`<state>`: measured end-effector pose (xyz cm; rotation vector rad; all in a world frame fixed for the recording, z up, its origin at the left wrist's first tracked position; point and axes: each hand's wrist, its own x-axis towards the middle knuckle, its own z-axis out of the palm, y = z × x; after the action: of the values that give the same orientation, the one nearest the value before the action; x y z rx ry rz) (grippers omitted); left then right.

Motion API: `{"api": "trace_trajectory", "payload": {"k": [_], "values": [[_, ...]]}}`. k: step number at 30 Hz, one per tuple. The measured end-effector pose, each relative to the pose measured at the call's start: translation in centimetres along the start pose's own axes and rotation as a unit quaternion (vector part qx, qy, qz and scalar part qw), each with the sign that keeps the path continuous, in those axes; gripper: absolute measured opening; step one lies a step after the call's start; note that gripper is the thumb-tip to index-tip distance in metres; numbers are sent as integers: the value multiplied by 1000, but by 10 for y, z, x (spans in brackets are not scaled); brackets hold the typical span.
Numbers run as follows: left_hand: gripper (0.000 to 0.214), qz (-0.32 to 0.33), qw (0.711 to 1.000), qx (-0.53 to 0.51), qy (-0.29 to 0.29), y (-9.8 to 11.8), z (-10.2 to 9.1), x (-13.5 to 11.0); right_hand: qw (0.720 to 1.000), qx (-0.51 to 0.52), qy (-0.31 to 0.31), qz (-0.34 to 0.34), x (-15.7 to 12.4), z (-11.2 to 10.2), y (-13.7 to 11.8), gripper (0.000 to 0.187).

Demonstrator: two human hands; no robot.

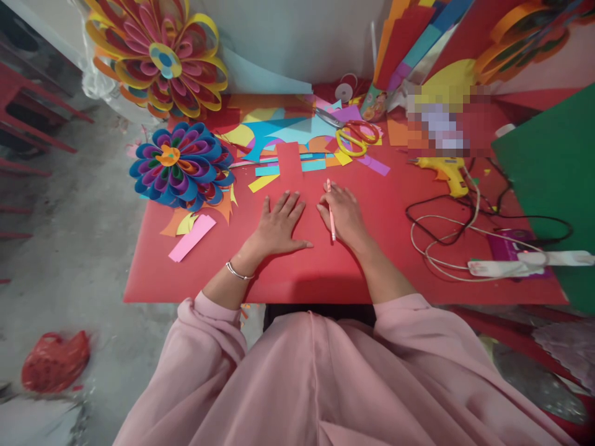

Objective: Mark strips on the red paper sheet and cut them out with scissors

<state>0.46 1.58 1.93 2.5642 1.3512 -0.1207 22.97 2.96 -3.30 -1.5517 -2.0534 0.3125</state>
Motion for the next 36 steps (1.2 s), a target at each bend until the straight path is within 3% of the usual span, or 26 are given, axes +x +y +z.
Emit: {"api": "trace_trajectory", "payload": {"k": [11, 26, 29, 33, 36], "values": [[120, 7, 1000, 4, 9, -1, 2, 0, 1000, 0, -7, -3, 1, -2, -1, 10], [123, 24, 998, -38, 33, -10, 13, 5, 999, 20, -25, 20, 1, -3, -2, 27], [123, 19, 999, -31, 32, -8, 11, 3, 999, 35, 3, 14, 1, -11, -7, 33], [120, 7, 1000, -14, 23, -3, 7, 1, 990, 83, 100, 49, 6, -33, -25, 53], [116, 3, 1000, -11, 12, 0, 4, 0, 978, 146, 124, 77, 15, -39, -36, 52]]}}
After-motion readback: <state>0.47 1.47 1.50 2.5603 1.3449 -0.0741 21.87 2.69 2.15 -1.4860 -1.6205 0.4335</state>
